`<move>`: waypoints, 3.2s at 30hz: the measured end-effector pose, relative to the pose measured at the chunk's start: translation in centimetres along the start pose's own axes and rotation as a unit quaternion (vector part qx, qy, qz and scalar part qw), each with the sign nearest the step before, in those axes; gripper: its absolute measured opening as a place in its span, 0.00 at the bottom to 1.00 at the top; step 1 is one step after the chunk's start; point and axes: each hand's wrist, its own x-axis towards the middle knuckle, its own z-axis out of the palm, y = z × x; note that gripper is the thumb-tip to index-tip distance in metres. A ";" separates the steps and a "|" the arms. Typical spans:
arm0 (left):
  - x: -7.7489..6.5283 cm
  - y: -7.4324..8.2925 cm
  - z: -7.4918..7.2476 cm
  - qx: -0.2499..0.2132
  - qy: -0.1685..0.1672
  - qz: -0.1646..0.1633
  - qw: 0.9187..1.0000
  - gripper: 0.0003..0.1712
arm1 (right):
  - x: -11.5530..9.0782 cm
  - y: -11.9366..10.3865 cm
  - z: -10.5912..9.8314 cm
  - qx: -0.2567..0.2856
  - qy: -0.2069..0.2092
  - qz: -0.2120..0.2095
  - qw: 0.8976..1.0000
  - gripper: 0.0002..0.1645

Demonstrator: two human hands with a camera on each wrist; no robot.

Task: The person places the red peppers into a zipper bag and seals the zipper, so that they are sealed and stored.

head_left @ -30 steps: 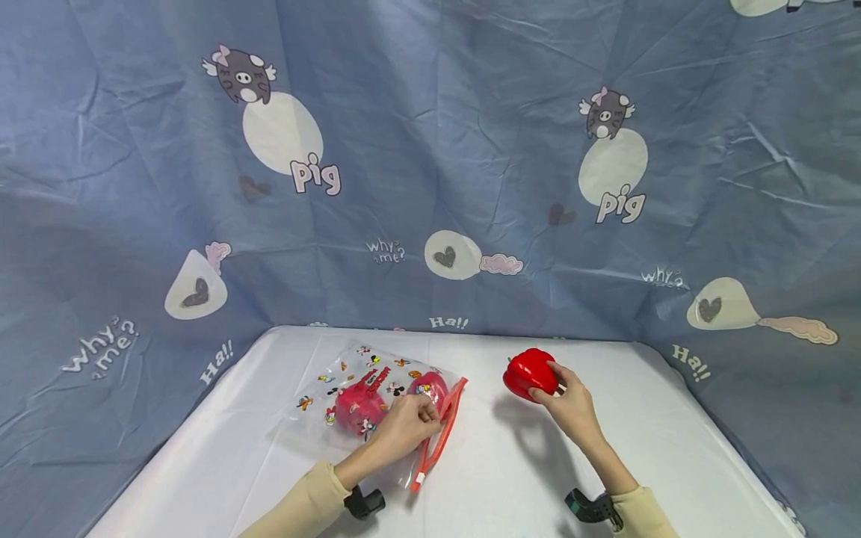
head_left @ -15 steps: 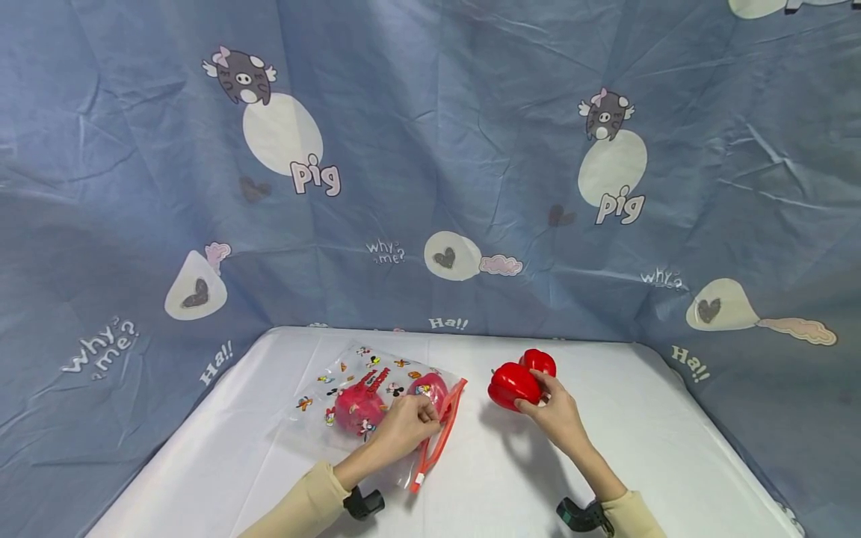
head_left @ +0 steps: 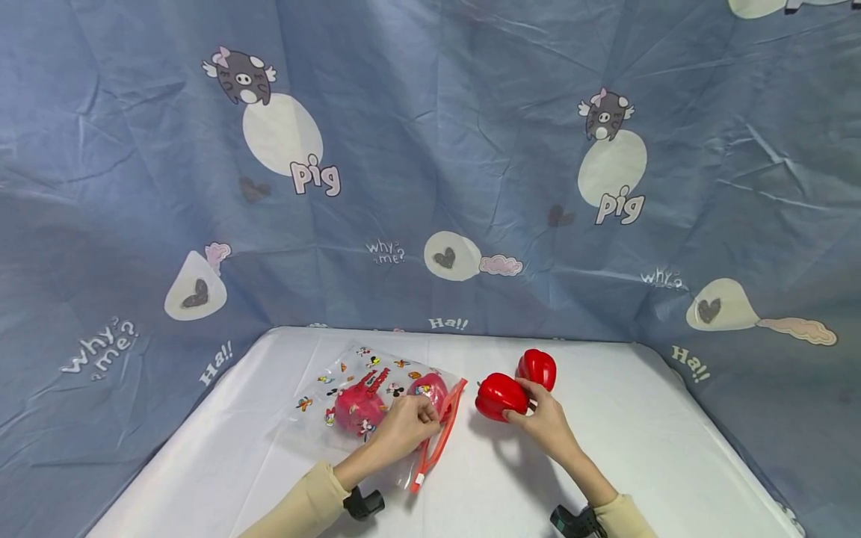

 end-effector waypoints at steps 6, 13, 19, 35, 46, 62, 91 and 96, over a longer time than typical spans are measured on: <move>0.0 0.0 -0.1 0.001 -0.001 -0.001 1.000 0.05 | -0.2 0.2 0.6 0.001 -0.009 -0.005 1.000 0.38; 0.0 0.0 0.0 -0.003 -0.003 -0.002 1.000 0.04 | -0.5 0.3 1.3 0.003 -0.016 -0.023 1.000 0.35; 0.1 -0.1 0.0 -0.005 -0.005 -0.003 1.000 0.05 | -0.7 0.3 1.9 0.012 -0.024 -0.029 0.999 0.34; 0.0 -0.2 0.3 -0.006 -0.006 -0.005 1.000 0.05 | -1.5 0.1 3.5 0.025 -0.046 -0.035 0.998 0.35; -0.2 0.0 0.3 -0.006 -0.017 -0.015 1.000 0.04 | -1.8 0.3 4.4 0.018 -0.043 -0.032 0.998 0.36; -0.2 -0.1 0.4 -0.004 -0.015 -0.020 1.000 0.04 | -2.1 0.3 5.0 0.034 -0.049 -0.044 0.997 0.36; -0.1 0.2 0.1 -0.009 -0.017 0.007 1.000 0.05 | -1.8 0.2 5.9 0.051 -0.089 -0.044 0.994 0.39; -0.2 0.2 0.1 -0.012 -0.021 0.004 1.000 0.04 | -1.7 -0.2 6.1 0.056 -0.094 -0.047 0.993 0.38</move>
